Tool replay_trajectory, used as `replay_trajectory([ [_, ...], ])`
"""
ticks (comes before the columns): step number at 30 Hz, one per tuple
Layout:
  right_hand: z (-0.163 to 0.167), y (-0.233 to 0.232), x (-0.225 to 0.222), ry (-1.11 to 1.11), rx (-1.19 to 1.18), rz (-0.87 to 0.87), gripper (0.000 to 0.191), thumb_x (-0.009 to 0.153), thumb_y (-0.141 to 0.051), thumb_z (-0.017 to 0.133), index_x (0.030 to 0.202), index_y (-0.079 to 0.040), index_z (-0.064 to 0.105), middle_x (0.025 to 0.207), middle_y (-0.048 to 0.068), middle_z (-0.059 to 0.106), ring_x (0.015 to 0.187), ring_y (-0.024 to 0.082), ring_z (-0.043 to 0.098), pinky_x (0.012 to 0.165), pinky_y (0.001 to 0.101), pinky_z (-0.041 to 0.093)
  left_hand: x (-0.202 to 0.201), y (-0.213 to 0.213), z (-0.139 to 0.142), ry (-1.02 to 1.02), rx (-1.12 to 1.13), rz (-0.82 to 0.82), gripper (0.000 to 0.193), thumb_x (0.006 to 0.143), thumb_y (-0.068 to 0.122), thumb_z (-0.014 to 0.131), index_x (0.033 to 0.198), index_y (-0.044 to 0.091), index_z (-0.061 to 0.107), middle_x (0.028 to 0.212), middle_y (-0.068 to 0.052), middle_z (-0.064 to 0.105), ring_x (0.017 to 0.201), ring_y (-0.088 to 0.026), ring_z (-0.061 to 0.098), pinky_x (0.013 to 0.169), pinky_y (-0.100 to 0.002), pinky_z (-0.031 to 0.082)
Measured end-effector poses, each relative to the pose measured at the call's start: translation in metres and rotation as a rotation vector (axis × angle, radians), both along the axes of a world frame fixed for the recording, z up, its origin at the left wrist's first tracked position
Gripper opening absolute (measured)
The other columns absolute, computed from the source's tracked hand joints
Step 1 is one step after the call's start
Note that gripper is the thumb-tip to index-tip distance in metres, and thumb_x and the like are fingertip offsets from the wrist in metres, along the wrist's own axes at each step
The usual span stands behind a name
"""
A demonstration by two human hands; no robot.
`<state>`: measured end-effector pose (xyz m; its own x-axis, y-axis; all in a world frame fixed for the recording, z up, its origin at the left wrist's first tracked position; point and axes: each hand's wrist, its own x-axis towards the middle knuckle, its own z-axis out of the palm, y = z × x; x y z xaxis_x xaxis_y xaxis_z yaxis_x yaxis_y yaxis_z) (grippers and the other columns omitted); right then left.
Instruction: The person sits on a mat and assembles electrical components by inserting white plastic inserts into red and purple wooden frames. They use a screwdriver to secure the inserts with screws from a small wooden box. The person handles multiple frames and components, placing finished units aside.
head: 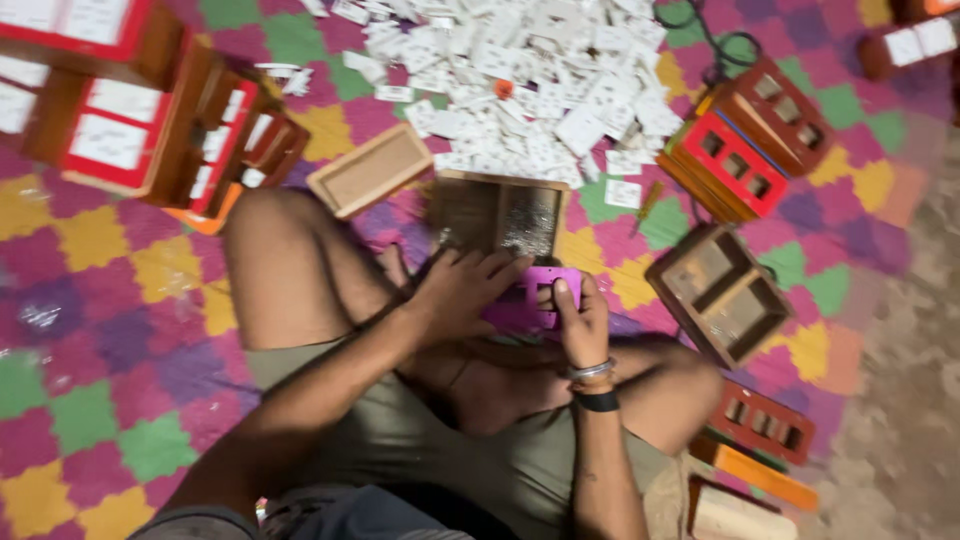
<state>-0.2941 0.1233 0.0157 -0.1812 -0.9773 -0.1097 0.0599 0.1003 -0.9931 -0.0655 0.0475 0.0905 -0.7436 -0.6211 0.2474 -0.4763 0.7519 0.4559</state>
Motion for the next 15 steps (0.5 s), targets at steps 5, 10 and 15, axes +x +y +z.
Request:
replay_trajectory([
  [5,-0.017,0.009,-0.029,-0.188,-0.036,-0.202,0.017,0.110,-0.019,0.057,0.113,-0.003,0.061,0.091,0.006,0.072,0.077,0.012,0.065,0.073,0.0271,0.053,0.009,-0.026,-0.044,0.478,0.484,0.267,0.067,0.085,0.049,0.077,0.134,0.008,0.060,0.123,-0.011,0.070,0.114,-0.030,0.068,0.099,-0.045,0.056],
  [10,-0.019,-0.012,-0.018,-0.371,0.006,-0.236,0.017,0.107,-0.020,0.058,0.114,-0.005,0.061,0.088,0.005,0.071,0.074,0.013,0.064,0.070,0.0271,0.053,0.006,-0.034,-0.082,1.066,1.792,0.347,0.060,0.100,0.054,0.048,0.139,0.009,0.059,0.120,-0.009,0.074,0.108,-0.025,0.072,0.090,-0.042,0.061],
  [15,-0.005,-0.037,0.008,-0.205,-0.023,-0.174,0.024,0.112,-0.024,0.057,0.117,-0.002,0.062,0.094,0.004,0.070,0.083,0.011,0.065,0.077,0.0262,0.054,0.004,-0.033,-0.099,1.075,1.902,0.136,0.056,0.102,0.043,0.051,0.144,0.006,0.053,0.123,-0.013,0.068,0.106,-0.028,0.070,0.078,-0.048,0.065],
])
